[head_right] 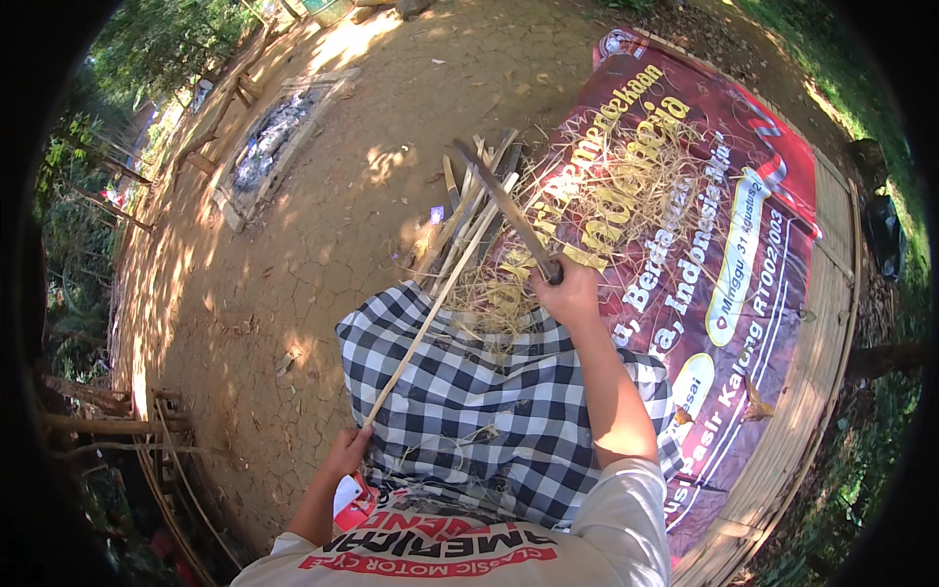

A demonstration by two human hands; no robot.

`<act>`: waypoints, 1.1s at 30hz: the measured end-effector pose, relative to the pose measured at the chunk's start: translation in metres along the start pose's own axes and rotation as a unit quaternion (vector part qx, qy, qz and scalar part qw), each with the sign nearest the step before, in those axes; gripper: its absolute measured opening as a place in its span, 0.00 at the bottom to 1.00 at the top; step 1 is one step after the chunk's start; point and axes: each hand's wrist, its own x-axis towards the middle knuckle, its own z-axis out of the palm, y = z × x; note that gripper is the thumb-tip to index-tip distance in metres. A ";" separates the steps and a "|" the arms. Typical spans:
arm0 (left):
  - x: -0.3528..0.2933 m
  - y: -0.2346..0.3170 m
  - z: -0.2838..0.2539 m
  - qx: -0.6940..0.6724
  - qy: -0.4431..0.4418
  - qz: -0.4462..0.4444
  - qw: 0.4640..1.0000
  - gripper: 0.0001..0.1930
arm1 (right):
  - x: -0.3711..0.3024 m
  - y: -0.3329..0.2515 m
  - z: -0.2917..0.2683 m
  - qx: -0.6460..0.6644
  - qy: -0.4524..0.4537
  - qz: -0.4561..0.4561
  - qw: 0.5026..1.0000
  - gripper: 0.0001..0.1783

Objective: The person strips thin layers of material from a long bamboo pole using a large knife.

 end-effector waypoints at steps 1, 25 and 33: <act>0.005 -0.002 0.000 0.010 -0.007 -0.004 1.000 0.29 | -0.007 -0.001 0.008 -0.021 -0.023 -0.030 0.999 0.17; 0.003 0.006 0.015 0.036 0.056 0.088 0.994 0.25 | -0.016 0.018 0.061 -0.233 -0.105 -0.228 0.940 0.10; 0.005 0.006 0.012 0.047 0.043 0.061 0.996 0.26 | 0.010 0.027 0.033 -0.312 -0.084 -0.035 0.946 0.10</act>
